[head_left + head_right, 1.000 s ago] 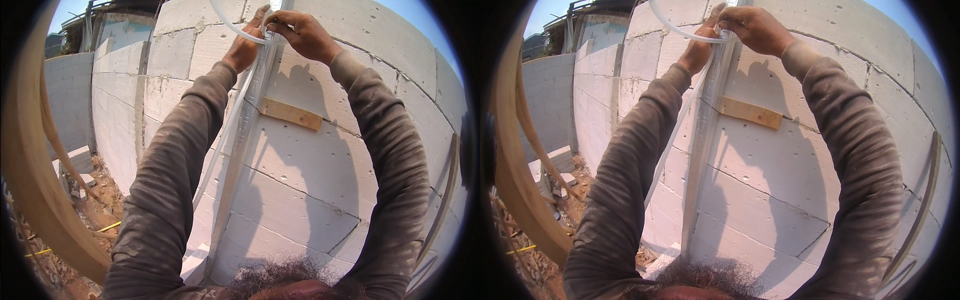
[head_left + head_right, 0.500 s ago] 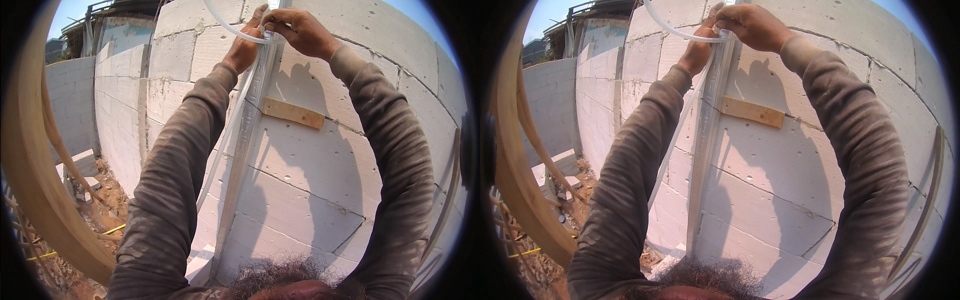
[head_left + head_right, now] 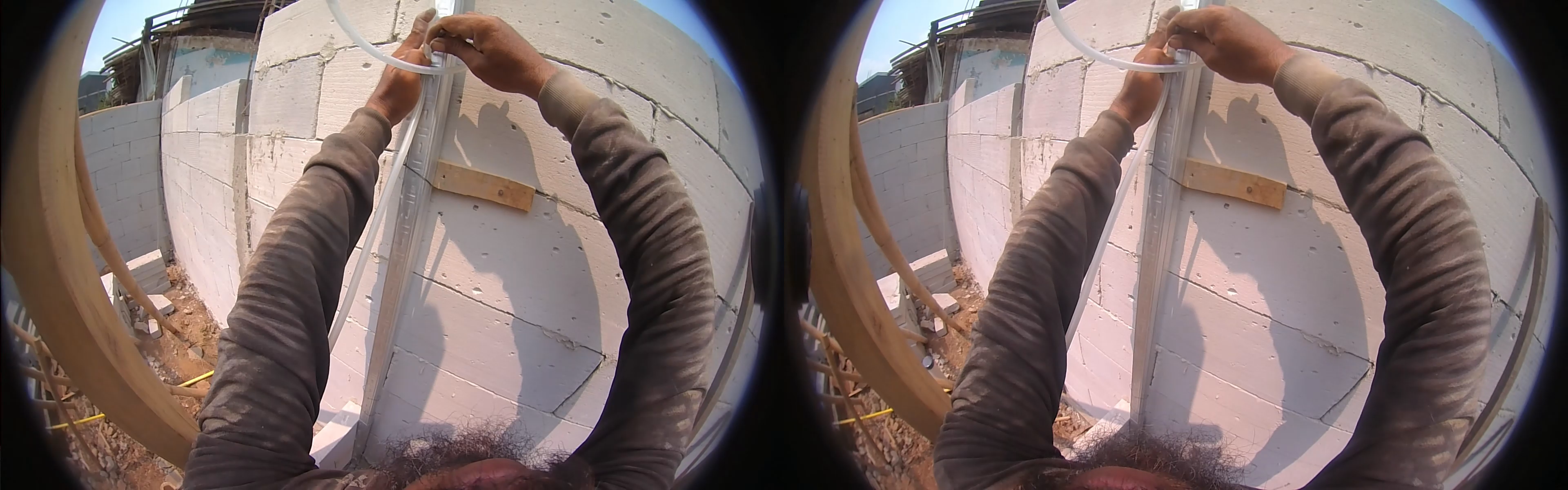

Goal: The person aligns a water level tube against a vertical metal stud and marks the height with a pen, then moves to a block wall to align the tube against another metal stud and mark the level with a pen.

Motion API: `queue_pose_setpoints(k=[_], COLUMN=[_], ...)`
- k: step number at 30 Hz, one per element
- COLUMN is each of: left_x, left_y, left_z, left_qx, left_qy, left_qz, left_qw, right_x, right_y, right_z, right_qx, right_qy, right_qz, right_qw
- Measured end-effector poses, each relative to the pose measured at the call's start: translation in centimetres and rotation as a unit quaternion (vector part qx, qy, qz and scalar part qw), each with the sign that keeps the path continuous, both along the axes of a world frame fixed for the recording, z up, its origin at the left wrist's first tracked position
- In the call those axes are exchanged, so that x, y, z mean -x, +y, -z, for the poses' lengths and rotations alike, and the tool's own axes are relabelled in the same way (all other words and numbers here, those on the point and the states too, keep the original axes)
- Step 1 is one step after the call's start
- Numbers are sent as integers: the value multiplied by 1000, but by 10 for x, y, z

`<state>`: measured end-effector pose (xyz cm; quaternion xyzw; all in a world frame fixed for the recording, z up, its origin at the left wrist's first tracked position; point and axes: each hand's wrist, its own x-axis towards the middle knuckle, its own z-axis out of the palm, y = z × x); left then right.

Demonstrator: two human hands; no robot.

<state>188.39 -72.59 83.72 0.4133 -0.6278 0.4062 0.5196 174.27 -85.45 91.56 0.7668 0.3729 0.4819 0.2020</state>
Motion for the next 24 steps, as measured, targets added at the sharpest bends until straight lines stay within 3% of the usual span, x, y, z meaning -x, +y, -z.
queue_pose_setpoints(k=[9, 24], left_x=[3, 3], left_y=[0, -1], left_z=[2, 1], left_qx=[-13, 12], left_qy=[18, 6], left_qz=[65, 26], left_qw=[998, 1000], right_x=[-3, 2], right_y=[-3, 1], right_z=[-2, -3], right_qx=[2, 5], right_qy=[17, 19], right_qz=[-10, 14], right_qw=[1000, 1000])
